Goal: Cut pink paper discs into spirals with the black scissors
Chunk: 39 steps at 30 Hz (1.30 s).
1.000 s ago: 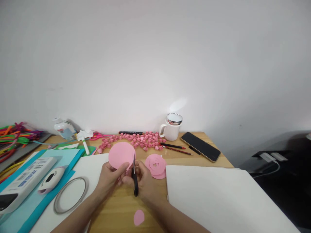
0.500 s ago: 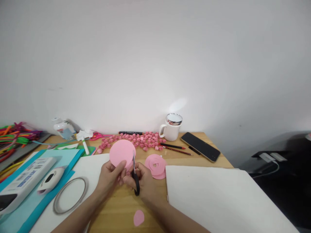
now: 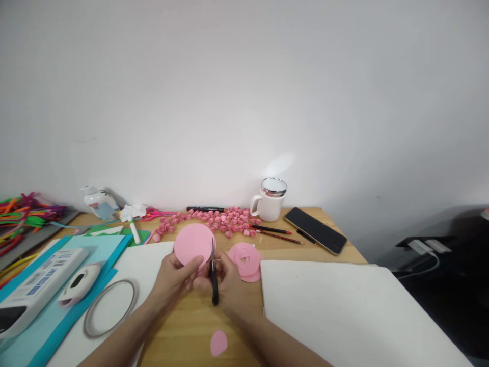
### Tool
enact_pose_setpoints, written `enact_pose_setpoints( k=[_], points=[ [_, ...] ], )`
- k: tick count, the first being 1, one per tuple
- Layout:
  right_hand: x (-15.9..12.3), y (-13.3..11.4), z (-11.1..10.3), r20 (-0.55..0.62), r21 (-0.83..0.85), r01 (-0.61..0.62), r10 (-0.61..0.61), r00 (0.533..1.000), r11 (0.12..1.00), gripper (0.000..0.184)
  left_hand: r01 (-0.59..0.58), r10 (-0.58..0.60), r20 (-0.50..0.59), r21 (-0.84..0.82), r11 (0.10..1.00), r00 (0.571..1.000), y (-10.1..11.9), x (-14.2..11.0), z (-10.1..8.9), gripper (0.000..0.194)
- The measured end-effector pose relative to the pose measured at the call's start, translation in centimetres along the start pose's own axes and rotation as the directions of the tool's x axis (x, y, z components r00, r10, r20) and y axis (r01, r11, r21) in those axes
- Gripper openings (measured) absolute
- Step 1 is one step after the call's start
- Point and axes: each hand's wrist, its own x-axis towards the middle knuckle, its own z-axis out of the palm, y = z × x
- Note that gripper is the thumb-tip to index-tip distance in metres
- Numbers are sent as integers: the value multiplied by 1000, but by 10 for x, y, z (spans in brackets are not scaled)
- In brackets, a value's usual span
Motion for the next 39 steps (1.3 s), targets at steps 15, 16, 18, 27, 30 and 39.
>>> enact_pose_setpoints(
  k=[15, 16, 18, 27, 30, 39],
  points=[
    [-3, -5, 0, -12, -2, 9, -9, 1000, 1000, 25, -55, 54, 51, 31, 998, 997, -4, 2, -1, 46],
    [-3, -5, 0, -10, 3, 9, -9, 1000, 1000, 25, -53, 52, 49, 28, 998, 997, -5, 2, -2, 46],
    [-3, -4, 0, -6, 7, 2, -2, 1000, 1000, 25, -44, 43, 40, 18, 999, 998, -7, 3, -3, 45],
    [-5, -5, 0, -45, -55, -26, 23, 999, 998, 27, -9, 15, 98, -59, 998, 995, -10, 5, -5, 41],
    [-6, -10, 3, -7, -12, -21, 21, 1000, 1000, 24, 21, -9, 99, -122, 992, 995, -10, 6, -4, 37],
    [-5, -12, 8, -18, 7, -27, 27, 999, 1000, 25, 17, -14, 42, -82, 996, 999, -6, 4, -2, 40]
  ],
)
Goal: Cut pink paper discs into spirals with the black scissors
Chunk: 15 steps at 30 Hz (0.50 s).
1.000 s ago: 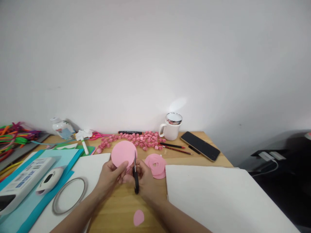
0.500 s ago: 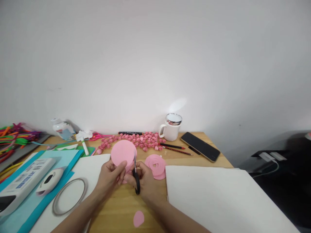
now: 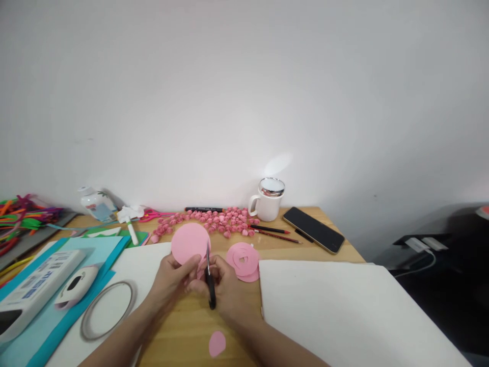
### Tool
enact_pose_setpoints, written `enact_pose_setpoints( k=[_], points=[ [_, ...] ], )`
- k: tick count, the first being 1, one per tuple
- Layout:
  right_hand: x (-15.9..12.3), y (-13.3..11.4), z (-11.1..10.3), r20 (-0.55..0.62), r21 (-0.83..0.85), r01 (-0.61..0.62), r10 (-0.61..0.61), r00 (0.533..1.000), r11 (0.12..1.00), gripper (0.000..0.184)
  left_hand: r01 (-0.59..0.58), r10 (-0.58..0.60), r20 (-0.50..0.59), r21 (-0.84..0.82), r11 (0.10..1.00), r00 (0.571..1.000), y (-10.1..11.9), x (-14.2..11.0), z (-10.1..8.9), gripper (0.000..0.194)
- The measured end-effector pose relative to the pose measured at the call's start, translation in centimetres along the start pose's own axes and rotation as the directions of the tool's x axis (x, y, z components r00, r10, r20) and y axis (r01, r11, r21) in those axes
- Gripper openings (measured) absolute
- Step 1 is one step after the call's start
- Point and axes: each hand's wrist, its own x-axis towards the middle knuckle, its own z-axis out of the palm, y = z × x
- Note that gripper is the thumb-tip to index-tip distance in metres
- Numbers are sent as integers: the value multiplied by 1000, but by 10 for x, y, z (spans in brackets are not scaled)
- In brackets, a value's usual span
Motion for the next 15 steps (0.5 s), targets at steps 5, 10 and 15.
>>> enact_pose_setpoints(
  k=[5, 10, 15],
  points=[
    [3, 8, -5, -24, -20, 40, -40, 999, 999, 31, -28, 29, -15, 65, 997, 999, 2, 0, 1, 36],
    [3, 6, -4, -27, -18, 58, -59, 998, 998, 31, -37, 38, -12, 76, 996, 999, 0, 1, -1, 33],
    [4, 6, -4, -2, -11, 85, -85, 996, 996, 26, -46, 47, -1, 110, 993, 999, 1, 0, -1, 37]
  ],
)
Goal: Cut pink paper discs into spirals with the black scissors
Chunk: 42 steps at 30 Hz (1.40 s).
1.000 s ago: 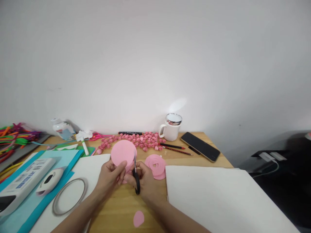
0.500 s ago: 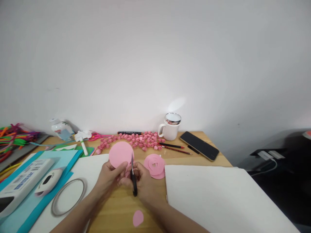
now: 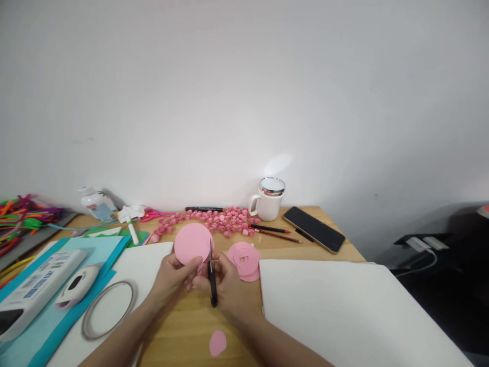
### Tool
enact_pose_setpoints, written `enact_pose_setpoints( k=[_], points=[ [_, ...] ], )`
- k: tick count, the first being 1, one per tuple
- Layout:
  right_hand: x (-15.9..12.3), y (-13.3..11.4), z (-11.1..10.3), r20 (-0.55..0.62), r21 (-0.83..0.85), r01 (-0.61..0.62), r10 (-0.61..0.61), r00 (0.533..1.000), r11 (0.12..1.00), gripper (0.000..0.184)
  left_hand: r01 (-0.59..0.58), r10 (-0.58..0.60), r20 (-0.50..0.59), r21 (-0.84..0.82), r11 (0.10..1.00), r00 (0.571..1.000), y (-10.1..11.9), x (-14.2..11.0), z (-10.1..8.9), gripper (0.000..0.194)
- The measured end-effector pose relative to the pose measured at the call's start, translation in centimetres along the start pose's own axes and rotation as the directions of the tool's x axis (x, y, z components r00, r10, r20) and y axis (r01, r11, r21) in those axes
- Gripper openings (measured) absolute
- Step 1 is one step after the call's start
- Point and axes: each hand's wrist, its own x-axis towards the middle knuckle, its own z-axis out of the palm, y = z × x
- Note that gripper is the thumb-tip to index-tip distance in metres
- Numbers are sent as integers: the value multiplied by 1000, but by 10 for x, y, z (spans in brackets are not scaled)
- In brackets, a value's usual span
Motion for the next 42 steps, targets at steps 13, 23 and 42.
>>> enact_pose_setpoints(
  k=[13, 23, 42],
  points=[
    [-1, 3, -3, -56, -35, -77, 75, 996, 996, 26, -7, 6, -31, -53, 999, 1000, 1, 0, 0, 41],
    [-2, -8, 3, 22, -10, -50, 50, 999, 999, 20, 18, -18, -6, -100, 995, 1000, 4, -1, 2, 40],
    [-4, -3, 0, -10, -69, -121, 121, 993, 990, 26, 36, -39, -19, -120, 992, 999, -8, 6, -3, 42]
  ],
)
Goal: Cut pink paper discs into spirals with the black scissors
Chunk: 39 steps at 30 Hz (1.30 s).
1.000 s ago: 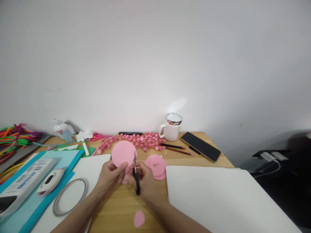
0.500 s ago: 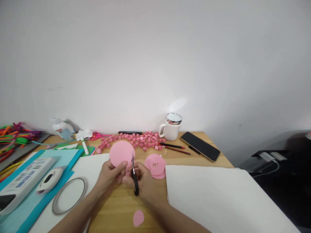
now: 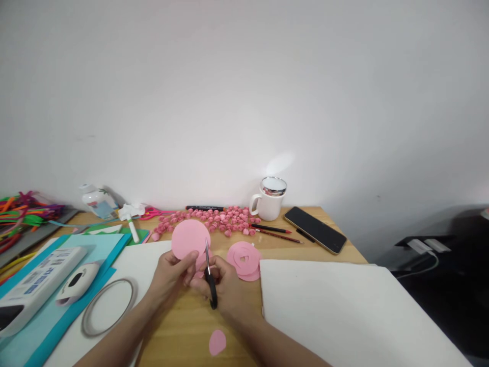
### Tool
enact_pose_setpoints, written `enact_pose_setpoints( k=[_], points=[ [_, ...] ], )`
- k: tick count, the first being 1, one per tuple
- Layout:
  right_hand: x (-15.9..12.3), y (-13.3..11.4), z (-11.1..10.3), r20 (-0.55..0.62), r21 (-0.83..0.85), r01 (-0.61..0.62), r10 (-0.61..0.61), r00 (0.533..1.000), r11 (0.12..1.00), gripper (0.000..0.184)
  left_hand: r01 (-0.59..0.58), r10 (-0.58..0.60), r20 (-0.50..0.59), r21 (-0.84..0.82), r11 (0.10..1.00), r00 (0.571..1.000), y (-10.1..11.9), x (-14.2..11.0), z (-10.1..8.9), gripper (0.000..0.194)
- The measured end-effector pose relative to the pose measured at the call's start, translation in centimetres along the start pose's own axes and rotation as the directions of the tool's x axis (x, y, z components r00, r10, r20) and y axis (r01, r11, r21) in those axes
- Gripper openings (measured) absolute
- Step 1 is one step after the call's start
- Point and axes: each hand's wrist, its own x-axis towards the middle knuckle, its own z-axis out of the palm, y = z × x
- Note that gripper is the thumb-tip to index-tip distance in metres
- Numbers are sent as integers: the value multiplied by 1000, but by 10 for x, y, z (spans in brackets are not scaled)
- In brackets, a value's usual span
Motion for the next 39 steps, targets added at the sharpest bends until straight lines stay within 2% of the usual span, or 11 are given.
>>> enact_pose_setpoints(
  k=[5, 13, 21, 29, 34, 39],
  points=[
    [3, -1, 1, -6, 54, 67, -67, 998, 996, 29, -7, 7, 7, 37, 999, 1000, 5, -2, 3, 42],
    [4, 2, -1, 11, 64, 102, -103, 995, 993, 27, -16, 17, -14, 70, 997, 1000, 9, -6, 6, 39],
    [3, 6, -5, -30, 72, 38, -36, 999, 997, 28, -40, 40, 11, 27, 999, 999, 4, -3, 2, 43],
    [2, 10, -6, -30, 28, -28, 29, 999, 999, 26, -60, 60, 37, -10, 998, 997, 2, -2, -2, 38],
    [0, 4, -5, -22, 10, -25, 26, 999, 1000, 23, -34, 39, 59, -83, 996, 998, 2, -1, 0, 33],
    [-1, -1, -3, -6, -11, -49, 49, 999, 999, 25, 34, -30, 46, -79, 996, 998, 3, -2, 3, 37]
  ],
)
